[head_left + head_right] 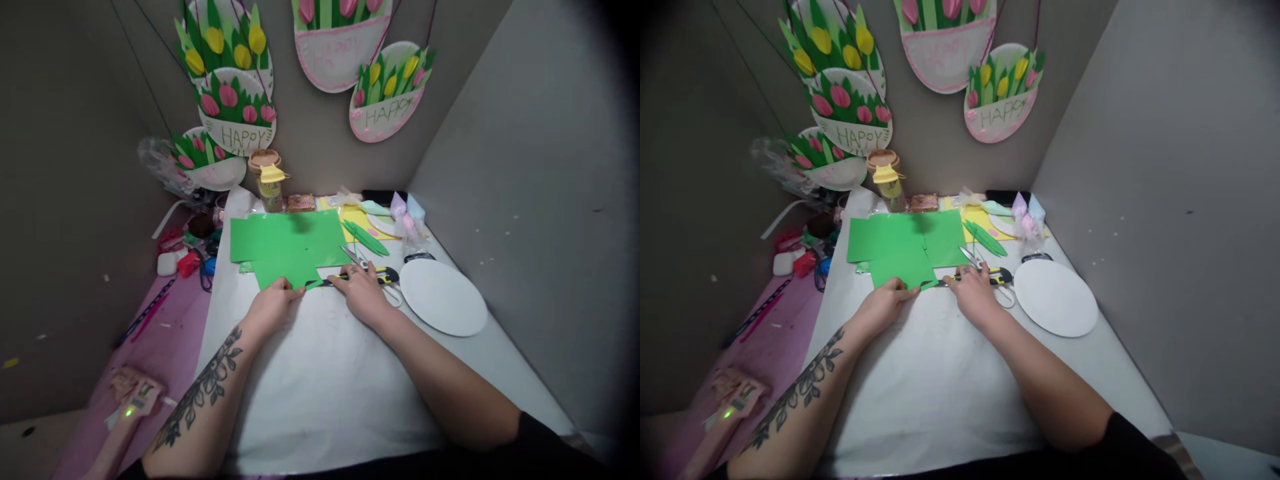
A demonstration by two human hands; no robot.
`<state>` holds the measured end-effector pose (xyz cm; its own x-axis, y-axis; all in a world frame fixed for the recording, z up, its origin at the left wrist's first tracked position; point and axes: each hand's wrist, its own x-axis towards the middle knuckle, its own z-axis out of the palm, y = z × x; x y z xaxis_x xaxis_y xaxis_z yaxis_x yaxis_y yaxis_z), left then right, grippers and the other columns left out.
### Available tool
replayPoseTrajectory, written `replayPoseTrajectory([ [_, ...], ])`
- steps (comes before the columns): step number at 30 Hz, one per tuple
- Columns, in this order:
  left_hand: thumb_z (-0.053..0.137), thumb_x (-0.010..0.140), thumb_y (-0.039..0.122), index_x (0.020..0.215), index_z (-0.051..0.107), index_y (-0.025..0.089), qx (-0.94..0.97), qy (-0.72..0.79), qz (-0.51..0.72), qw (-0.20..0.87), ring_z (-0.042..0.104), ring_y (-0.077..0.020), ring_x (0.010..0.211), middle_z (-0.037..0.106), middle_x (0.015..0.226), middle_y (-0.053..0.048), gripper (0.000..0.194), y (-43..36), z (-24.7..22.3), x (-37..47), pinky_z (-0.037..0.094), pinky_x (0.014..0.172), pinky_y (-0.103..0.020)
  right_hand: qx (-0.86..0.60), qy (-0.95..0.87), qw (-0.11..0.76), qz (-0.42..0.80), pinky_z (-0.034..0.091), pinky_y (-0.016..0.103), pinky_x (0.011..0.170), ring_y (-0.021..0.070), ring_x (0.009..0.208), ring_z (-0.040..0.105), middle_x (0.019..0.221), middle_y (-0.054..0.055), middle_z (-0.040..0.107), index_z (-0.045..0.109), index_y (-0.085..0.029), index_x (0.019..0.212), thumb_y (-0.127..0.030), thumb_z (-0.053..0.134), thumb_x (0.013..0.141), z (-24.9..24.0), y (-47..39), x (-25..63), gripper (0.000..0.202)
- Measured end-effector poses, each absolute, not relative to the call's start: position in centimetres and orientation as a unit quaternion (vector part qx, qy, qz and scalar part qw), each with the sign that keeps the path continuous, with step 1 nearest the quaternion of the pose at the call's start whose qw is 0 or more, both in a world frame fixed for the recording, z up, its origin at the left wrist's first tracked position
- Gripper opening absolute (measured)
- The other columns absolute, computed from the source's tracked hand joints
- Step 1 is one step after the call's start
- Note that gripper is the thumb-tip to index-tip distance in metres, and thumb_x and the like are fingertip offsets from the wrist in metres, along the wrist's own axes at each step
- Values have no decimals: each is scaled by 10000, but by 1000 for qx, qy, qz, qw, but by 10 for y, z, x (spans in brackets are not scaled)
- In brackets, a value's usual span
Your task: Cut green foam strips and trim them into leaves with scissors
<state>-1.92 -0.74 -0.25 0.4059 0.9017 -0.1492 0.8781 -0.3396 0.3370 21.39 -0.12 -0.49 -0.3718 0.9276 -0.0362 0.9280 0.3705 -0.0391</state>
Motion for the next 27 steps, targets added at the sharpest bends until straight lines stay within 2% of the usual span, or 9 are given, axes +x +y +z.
replayPoseTrajectory([
  [8,356,944,344,1173,647,333,810,552,46,194,545,-177,806,590,960,-51,370,-8,-5,-19,389,733,-259,569,822,19,-32,128,583,1029,258,1118,467,1209,118,544,563,-327,1293,-52,398,840,-5,-4,218,554],
  [15,330,931,197,1342,510,240,794,578,54,179,592,-190,863,621,1033,-92,450,-3,-9,-20,410,764,-264,550,835,23,-19,108,573,1040,254,1089,487,1190,123,555,554,-288,1298,-65,382,864,-1,-10,204,517],
  [21,351,915,179,1259,582,215,790,581,68,185,602,-198,902,628,1045,-97,415,-4,-6,-19,434,801,-284,558,829,28,-39,115,567,1033,249,1093,491,1185,114,560,571,-308,1280,-40,412,825,1,-11,211,552],
  [27,401,878,143,1257,540,193,780,580,116,203,594,-197,989,636,1108,-95,407,-2,-10,-22,435,860,-287,546,836,33,-32,148,544,1031,259,1082,492,1184,131,562,554,-284,1301,-89,390,875,4,-20,195,496],
])
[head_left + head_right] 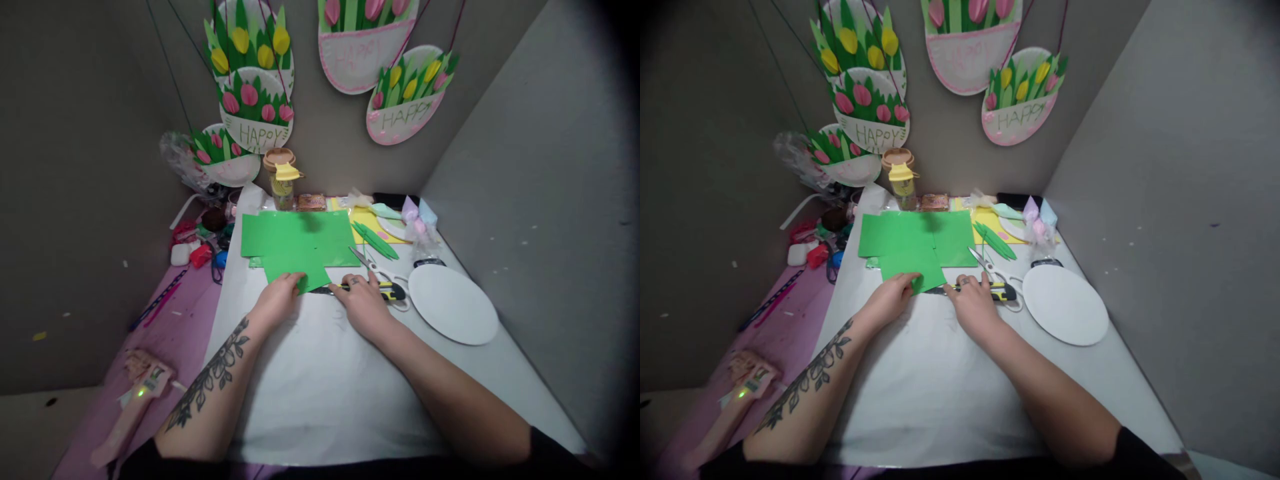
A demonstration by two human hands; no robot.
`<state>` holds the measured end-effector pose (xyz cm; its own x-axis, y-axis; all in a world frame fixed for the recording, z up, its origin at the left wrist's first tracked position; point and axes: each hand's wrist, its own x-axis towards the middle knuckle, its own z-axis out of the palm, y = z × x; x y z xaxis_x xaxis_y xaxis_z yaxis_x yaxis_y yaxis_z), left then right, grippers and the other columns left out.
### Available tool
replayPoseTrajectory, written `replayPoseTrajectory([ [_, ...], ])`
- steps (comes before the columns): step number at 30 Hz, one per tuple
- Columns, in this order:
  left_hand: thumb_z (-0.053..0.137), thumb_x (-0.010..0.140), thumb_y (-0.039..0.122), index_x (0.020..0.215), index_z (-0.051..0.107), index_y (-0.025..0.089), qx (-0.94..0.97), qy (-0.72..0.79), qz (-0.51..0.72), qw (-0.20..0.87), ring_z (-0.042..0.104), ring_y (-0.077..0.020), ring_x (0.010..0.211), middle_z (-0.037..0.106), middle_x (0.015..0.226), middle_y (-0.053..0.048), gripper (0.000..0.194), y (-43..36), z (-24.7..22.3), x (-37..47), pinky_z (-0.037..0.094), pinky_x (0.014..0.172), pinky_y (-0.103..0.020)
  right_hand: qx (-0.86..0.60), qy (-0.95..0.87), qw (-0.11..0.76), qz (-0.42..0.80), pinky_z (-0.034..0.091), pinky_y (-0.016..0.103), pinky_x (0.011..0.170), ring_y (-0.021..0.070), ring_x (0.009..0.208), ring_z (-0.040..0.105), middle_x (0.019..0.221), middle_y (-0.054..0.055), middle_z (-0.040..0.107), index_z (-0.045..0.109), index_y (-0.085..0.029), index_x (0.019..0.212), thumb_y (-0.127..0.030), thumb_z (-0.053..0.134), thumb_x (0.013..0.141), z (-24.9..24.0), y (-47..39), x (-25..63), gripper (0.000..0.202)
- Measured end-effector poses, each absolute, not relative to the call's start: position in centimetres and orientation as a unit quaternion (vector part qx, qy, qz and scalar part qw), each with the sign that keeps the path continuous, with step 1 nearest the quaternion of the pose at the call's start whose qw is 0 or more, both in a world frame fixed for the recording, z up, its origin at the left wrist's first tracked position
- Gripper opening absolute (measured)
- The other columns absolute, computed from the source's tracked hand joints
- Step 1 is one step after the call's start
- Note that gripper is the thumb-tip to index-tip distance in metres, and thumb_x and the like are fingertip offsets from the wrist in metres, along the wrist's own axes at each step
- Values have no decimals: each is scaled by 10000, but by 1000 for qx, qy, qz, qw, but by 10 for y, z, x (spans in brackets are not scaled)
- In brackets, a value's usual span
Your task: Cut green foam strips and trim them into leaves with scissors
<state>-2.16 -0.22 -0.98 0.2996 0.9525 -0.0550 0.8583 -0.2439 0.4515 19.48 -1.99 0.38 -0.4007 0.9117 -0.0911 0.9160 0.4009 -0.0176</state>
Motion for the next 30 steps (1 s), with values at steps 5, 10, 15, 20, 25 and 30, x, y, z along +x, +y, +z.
replayPoseTrajectory([
  [5,473,808,132,1151,531,157,758,594,138,232,594,-180,819,651,913,-64,349,2,-9,-24,453,751,-289,539,841,32,-34,169,515,1030,260,1089,488,1204,136,553,537,-273,1308,-108,396,882,4,-27,183,478],
  [10,480,820,190,891,608,163,772,596,104,195,576,-174,758,642,844,-70,149,-2,4,-35,422,688,-277,539,841,22,-40,160,531,1027,268,1099,481,1205,136,553,537,-278,1304,-91,419,851,2,-26,187,505],
  [15,504,810,279,770,648,186,769,610,9,193,564,-168,657,663,745,-56,176,-8,19,-48,354,586,-265,535,844,1,-39,142,548,1033,257,1093,484,1194,122,556,545,-290,1292,-80,408,858,-1,-25,190,502],
  [20,511,784,275,744,660,184,759,612,19,222,546,-158,618,663,701,-45,179,-9,15,-37,321,561,-262,527,850,-14,-25,97,582,1040,249,1100,479,1208,118,552,518,-304,1322,-86,386,887,-3,-17,195,505],
  [25,498,827,262,787,669,162,725,651,84,211,561,-168,662,665,723,-62,202,-9,4,-19,362,616,-269,520,854,-21,-5,96,594,1040,255,1140,455,1230,125,539,527,-304,1315,-55,369,884,-6,-1,203,523],
  [30,464,854,183,1061,683,227,800,555,99,204,588,-171,840,647,980,-63,304,-9,5,-30,406,737,-254,515,857,-22,-10,113,600,1039,252,1140,456,1216,116,545,528,-310,1313,-35,371,874,-11,2,207,541],
])
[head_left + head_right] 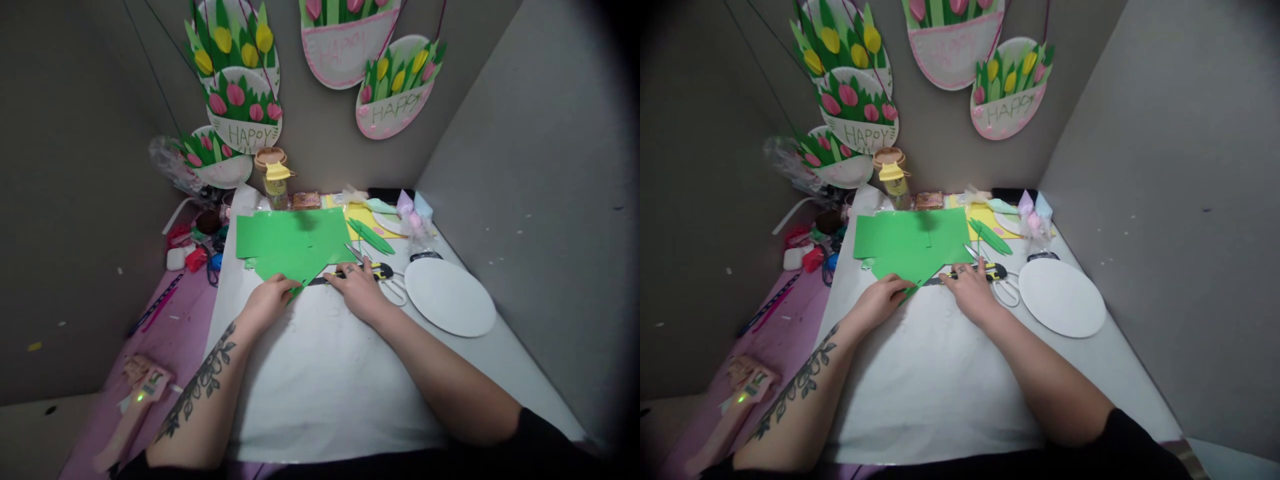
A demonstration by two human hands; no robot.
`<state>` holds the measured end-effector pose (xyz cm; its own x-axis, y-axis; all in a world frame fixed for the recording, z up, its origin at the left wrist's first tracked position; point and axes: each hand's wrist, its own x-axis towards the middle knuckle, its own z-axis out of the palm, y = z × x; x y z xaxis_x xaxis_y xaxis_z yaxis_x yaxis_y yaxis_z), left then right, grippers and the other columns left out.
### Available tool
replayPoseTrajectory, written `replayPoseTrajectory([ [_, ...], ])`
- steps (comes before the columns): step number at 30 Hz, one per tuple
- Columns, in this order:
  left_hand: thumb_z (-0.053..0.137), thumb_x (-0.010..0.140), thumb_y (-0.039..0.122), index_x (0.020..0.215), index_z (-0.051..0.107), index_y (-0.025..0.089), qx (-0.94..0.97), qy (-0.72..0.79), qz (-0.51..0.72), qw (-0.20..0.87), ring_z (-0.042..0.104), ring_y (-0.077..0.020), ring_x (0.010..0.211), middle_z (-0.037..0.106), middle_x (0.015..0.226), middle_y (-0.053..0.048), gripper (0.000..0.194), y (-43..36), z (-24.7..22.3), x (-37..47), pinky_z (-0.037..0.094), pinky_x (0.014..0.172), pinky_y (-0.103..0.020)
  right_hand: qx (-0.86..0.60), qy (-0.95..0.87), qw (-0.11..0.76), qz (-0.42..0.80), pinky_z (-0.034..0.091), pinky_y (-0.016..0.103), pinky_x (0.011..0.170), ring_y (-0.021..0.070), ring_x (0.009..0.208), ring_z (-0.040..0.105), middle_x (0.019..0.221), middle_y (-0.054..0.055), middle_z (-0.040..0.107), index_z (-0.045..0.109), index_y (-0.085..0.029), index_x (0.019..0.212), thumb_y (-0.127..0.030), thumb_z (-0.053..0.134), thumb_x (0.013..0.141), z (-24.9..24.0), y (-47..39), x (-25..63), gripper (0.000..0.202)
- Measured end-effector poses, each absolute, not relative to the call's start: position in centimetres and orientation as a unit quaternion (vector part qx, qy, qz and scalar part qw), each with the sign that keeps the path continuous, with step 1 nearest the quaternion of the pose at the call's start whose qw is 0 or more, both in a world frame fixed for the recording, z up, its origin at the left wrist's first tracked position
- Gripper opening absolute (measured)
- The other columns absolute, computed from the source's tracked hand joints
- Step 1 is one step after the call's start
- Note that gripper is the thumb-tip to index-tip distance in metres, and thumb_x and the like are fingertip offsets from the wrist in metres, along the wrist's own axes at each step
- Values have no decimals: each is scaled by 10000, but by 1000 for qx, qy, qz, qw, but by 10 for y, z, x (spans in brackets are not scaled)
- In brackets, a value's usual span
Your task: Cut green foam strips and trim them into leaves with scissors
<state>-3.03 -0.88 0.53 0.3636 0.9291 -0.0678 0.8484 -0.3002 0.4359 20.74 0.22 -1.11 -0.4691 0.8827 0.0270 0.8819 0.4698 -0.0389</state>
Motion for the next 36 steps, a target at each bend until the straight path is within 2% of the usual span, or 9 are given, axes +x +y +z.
replayPoseTrajectory([
  [3,409,910,260,1090,691,275,840,494,49,220,566,-167,769,620,885,-50,335,-8,8,-41,387,698,-256,-514,-857,26,10,111,600,1043,250,1132,462,1210,114,550,536,-312,1305,-30,380,868,-12,2,207,543],
  [7,395,928,385,1035,710,258,833,494,52,244,520,-164,705,587,802,-47,356,-6,7,-45,354,667,-264,-514,-857,34,5,114,603,1041,255,1125,465,1209,117,552,551,-306,1292,-42,386,872,-13,2,205,523],
  [11,381,930,408,1031,712,246,831,492,54,256,493,-162,690,575,780,-48,382,-5,6,-43,341,658,-266,-514,-857,41,-2,109,591,1045,256,1133,457,1199,120,556,563,-297,1282,-51,393,874,-15,2,202,505],
  [16,374,931,384,1026,718,231,831,500,40,239,502,-165,685,593,795,-60,388,-5,6,-42,346,657,-265,-519,-854,35,13,118,598,1037,254,1111,476,1189,118,557,580,-300,1256,-37,377,868,-13,1,205,510],
  [21,424,900,273,1129,687,271,841,492,31,221,549,-175,738,616,864,-61,349,-5,5,-43,383,689,-262,-527,-849,30,19,104,603,1040,257,1117,473,1204,119,552,573,-305,1262,-37,388,863,-12,-1,208,515],
  [26,438,845,164,1367,491,288,828,518,52,206,581,-192,815,655,937,-59,539,-5,3,-43,420,739,-271,-511,-859,30,5,90,603,1046,258,1114,469,1184,119,561,578,-294,1259,-66,394,884,-11,-6,198,476],
  [28,431,839,150,1401,438,302,829,517,50,205,581,-187,812,660,940,-49,583,-5,2,-43,423,740,-267,-500,-865,26,6,100,602,1044,260,1102,472,1180,123,563,570,-285,1271,-80,406,887,-9,-10,192,465],
  [36,411,878,182,1235,622,298,855,474,15,211,538,-161,744,592,851,-45,431,-3,4,-44,377,673,-239,-473,-880,27,28,125,619,1042,283,1120,463,1188,134,571,560,-254,1281,-95,400,897,-5,-23,176,445],
])
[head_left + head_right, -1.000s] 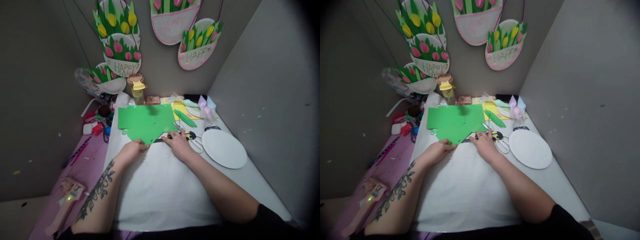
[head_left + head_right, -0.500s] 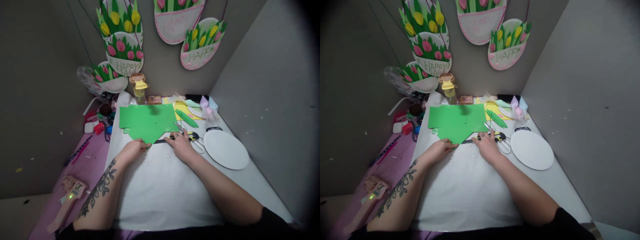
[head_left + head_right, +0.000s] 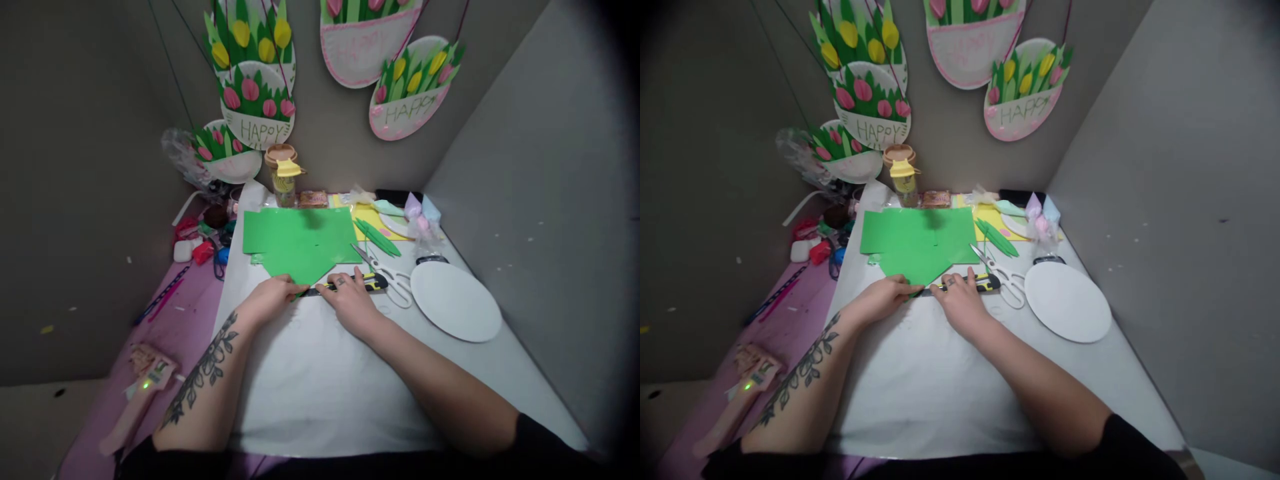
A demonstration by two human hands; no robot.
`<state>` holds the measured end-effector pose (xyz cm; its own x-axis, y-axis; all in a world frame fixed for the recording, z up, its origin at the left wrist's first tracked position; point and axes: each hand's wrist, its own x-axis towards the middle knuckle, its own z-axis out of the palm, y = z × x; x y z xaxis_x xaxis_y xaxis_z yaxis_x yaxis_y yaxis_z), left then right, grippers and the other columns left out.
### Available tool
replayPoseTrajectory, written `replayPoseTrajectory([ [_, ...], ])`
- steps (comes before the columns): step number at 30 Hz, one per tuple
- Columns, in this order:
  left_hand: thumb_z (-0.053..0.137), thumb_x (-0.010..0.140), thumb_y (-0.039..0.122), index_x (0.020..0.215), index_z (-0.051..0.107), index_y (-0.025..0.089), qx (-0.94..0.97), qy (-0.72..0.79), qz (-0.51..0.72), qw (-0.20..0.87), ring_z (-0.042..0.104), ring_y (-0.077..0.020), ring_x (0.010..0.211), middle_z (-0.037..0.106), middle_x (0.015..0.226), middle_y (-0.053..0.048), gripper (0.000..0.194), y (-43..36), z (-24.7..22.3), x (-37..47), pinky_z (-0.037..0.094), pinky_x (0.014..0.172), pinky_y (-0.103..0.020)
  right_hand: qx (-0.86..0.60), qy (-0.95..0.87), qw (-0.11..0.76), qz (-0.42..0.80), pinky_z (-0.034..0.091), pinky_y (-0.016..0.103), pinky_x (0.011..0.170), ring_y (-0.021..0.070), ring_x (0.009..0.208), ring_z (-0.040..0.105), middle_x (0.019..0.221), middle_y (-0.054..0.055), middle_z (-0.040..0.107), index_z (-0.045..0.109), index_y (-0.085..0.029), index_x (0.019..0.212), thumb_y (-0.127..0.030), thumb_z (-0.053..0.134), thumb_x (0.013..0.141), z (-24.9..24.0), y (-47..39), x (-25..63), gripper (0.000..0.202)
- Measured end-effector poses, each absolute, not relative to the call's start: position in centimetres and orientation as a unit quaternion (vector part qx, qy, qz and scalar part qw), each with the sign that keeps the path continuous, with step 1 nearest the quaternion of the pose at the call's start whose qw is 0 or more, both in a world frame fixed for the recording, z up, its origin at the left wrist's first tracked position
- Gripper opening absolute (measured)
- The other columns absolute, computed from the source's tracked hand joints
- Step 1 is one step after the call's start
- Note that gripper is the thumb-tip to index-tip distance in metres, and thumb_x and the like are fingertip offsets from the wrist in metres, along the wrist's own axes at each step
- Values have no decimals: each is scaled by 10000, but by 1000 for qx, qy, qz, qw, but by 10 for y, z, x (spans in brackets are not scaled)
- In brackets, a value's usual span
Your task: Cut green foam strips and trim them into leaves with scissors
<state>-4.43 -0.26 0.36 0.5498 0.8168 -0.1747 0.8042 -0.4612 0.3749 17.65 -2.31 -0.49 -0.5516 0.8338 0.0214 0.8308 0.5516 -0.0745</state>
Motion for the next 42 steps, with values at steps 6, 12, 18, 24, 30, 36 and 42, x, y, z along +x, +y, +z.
replayPoseTrajectory([
  [6,373,890,160,1213,638,311,844,485,10,230,513,-154,716,562,816,-40,444,-2,8,-44,333,636,-239,-474,-879,29,27,145,612,1046,275,1117,472,1200,140,566,560,-250,1280,-93,401,900,-6,-23,177,441],
  [12,381,873,160,1138,686,304,841,483,19,241,500,-154,676,548,771,-36,429,1,6,-45,332,618,-248,-451,-892,26,17,153,606,1050,270,1109,474,1202,132,570,531,-264,1303,-142,392,932,-5,-29,165,415],
  [18,438,813,170,1129,689,253,816,502,70,278,525,-165,727,601,810,-41,412,-2,2,-47,390,673,-251,-387,-920,33,42,170,576,1058,250,1085,479,1183,110,573,551,-283,1265,-161,409,922,-4,-40,159,391],
  [24,360,807,131,1051,653,169,760,557,147,301,567,-163,743,649,821,-46,383,7,-6,-59,419,693,-267,-422,-896,129,53,334,419,985,234,1044,476,1141,112,564,535,-261,1317,-88,449,849,-9,-38,181,506],
  [30,461,857,356,931,607,186,788,566,99,222,582,-190,812,642,911,-66,236,-2,6,-44,414,703,-281,-597,-785,164,17,415,346,872,252,988,497,1098,149,565,520,-148,1326,-173,447,895,-5,-17,203,438],
  [36,448,874,327,876,581,189,783,607,-13,132,598,-212,793,630,899,-88,192,-17,17,-20,385,659,-296,-642,-763,75,12,418,360,850,274,990,524,1099,153,587,546,-160,1290,-183,516,860,-11,-4,213,432],
  [42,327,929,313,837,537,203,763,619,81,167,583,-192,789,636,878,-76,255,-12,19,-26,382,666,-282,-593,-715,327,178,461,387,830,240,947,556,1041,117,603,488,-178,1318,-291,504,870,-13,-4,210,463],
])
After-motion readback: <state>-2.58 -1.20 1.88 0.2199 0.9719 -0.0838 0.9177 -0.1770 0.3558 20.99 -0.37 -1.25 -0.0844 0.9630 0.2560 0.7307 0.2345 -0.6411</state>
